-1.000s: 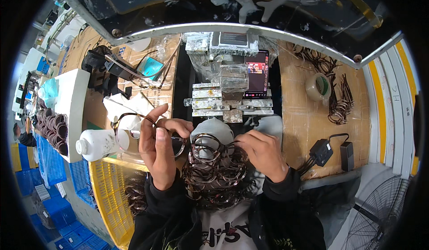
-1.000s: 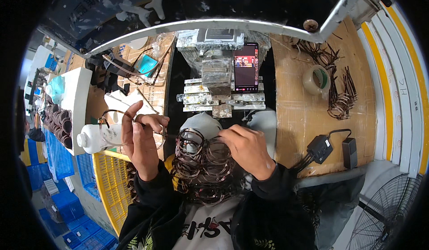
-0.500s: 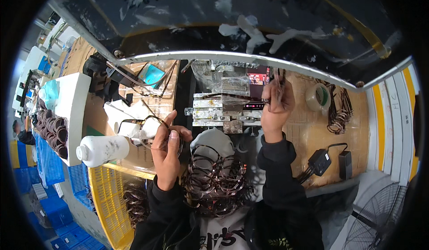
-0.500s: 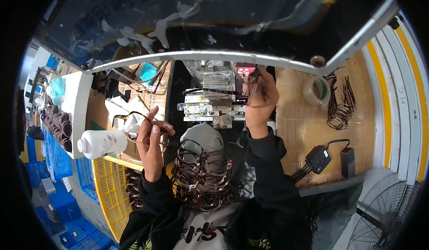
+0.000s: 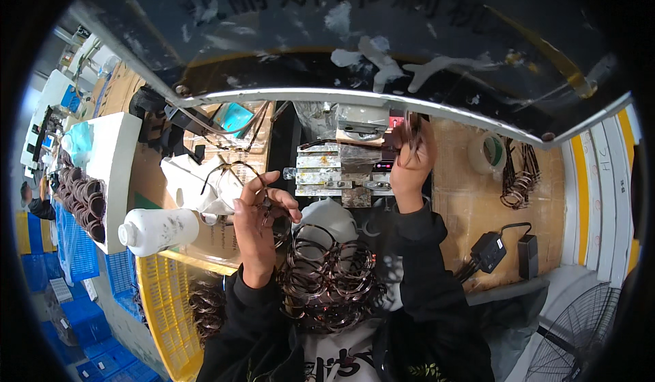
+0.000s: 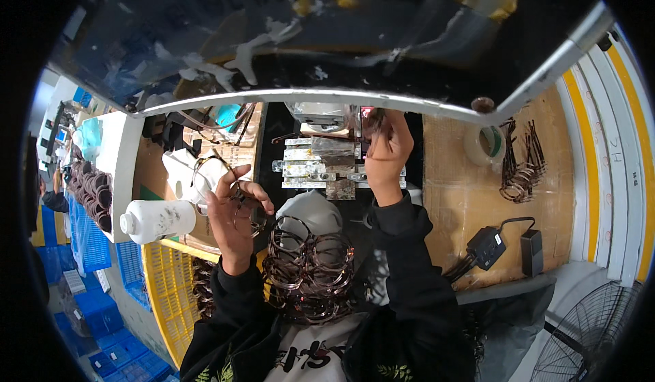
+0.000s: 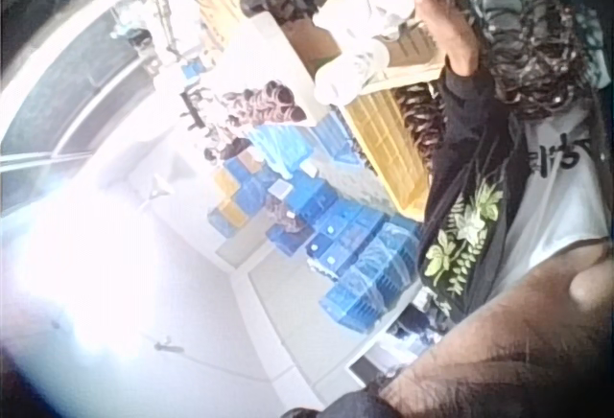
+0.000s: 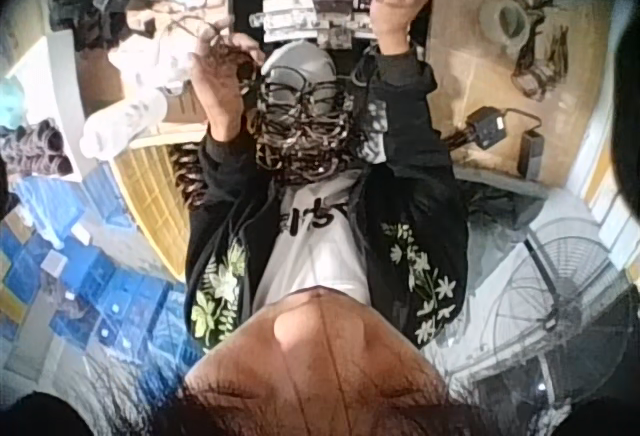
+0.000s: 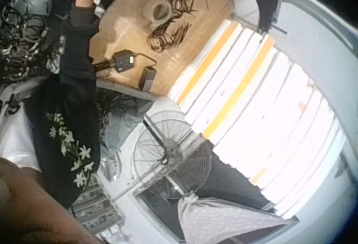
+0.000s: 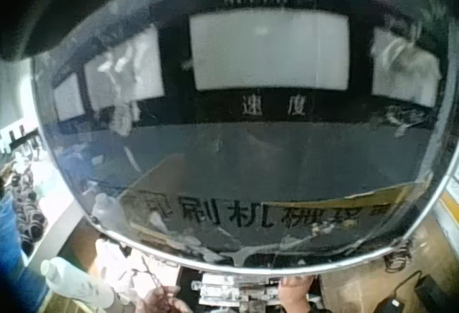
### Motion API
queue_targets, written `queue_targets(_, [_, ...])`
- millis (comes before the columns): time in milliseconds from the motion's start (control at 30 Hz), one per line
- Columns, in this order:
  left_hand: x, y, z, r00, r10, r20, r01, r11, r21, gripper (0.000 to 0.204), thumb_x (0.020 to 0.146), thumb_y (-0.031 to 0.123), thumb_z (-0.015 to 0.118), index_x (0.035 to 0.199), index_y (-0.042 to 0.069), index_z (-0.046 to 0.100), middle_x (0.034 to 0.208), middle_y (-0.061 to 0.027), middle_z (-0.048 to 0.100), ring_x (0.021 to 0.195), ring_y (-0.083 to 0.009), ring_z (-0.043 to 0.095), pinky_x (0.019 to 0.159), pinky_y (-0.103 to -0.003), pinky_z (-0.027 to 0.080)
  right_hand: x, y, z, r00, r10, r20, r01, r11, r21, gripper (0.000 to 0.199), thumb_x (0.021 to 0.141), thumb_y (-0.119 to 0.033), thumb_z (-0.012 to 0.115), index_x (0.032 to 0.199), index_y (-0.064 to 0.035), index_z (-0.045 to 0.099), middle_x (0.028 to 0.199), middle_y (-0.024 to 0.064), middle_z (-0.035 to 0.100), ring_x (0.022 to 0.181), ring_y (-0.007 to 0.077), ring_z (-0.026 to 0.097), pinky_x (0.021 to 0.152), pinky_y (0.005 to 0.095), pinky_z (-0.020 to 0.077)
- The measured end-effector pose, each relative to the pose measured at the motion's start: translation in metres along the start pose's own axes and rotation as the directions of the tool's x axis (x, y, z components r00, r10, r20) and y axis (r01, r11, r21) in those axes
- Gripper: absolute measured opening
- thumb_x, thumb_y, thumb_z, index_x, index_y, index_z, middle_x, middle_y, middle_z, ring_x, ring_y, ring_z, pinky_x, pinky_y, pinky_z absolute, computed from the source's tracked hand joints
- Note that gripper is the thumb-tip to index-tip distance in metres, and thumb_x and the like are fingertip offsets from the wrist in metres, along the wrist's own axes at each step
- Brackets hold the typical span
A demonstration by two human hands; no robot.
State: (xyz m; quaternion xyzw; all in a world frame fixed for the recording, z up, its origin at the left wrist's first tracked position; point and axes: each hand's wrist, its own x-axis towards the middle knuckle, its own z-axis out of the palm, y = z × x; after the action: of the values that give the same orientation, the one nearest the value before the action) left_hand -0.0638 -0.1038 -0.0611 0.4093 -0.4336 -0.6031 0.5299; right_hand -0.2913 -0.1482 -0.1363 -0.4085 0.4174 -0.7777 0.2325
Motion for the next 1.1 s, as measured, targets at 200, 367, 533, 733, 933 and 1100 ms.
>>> queue_targets(200, [-0.005,0.020,0.010,0.997,-0.059,0.056,0.071,0.966,-0.247,0.099,0.081,0.078,0.011,0.114,-0.007,0.049,0.072,-0.0128,0.057,0.063,-0.0217,0.055,0.060,-0.032,0.045,-0.032,-0.062,-0.005,0.927,-0.279,0.252,0.283,0.959,0.023,0.018,0.086,-0.007,0.054,0.102,0.0008,0.058,0.071,0.0068,0.057,0.054,0.0149,0.052,0.050,0.0254,0.0430])
queue_targets(367, [-0.016,0.029,0.030,0.988,-0.054,0.143,0.084,0.973,-0.214,0.068,0.088,0.050,0.053,0.125,-0.004,0.035,0.094,-0.0151,0.059,0.081,-0.0171,0.056,0.068,-0.029,0.044,-0.053,-0.104,0.016,0.798,-0.345,0.494,0.554,0.742,-0.377,0.024,0.073,0.002,0.057,0.097,0.0042,0.059,0.065,0.0126,0.058,0.048,0.0235,0.056,0.043,0.0318,0.0433])
queue_targets(533, [-0.025,0.025,0.035,0.905,0.267,0.331,-0.303,0.951,0.063,0.044,0.088,-0.001,0.050,0.125,-0.005,0.028,0.093,-0.0141,0.057,0.089,-0.0190,0.057,0.085,-0.034,0.044,-0.065,-0.135,0.015,0.834,-0.044,0.550,0.352,0.811,-0.468,0.015,0.075,-0.001,0.066,0.090,0.0006,0.063,0.083,0.0115,0.061,0.060,0.0254,0.060,0.050,0.0295,0.0464])
queue_targets(733, [-0.019,0.023,0.008,0.975,0.178,0.131,-0.174,0.984,-0.044,0.034,0.094,0.009,0.043,0.124,-0.006,0.036,0.078,-0.0130,0.059,0.077,-0.0175,0.059,0.079,-0.032,0.046,-0.086,-0.169,-0.041,0.448,0.553,0.702,-0.008,0.788,-0.616,0.024,0.075,-0.021,0.073,0.084,-0.0019,0.062,0.089,0.0075,0.061,0.067,0.0191,0.059,0.061,0.0296,0.0480])
queue_targets(933, [-0.019,0.014,0.006,0.982,0.143,0.124,-0.138,0.989,-0.049,0.034,0.093,0.008,0.043,0.123,-0.006,0.036,0.079,-0.0125,0.058,0.076,-0.0166,0.058,0.076,-0.029,0.045,-0.112,-0.171,-0.061,0.301,0.853,0.427,-0.116,0.477,-0.871,0.040,0.073,-0.027,0.074,0.099,-0.0042,0.054,0.089,0.0071,0.057,0.062,0.0199,0.056,0.057,0.0309,0.0445])
queue_targets(1100, [-0.018,0.009,0.007,0.983,0.115,0.142,-0.114,0.993,-0.010,0.033,0.093,0.007,0.043,0.123,-0.005,0.037,0.079,-0.0114,0.057,0.076,-0.0157,0.057,0.075,-0.028,0.044,-0.120,-0.166,-0.065,0.397,0.781,0.482,-0.097,0.558,-0.824,0.041,0.075,-0.028,0.072,0.103,-0.0037,0.054,0.091,0.0093,0.057,0.064,0.0235,0.056,0.061,0.0336,0.0454])
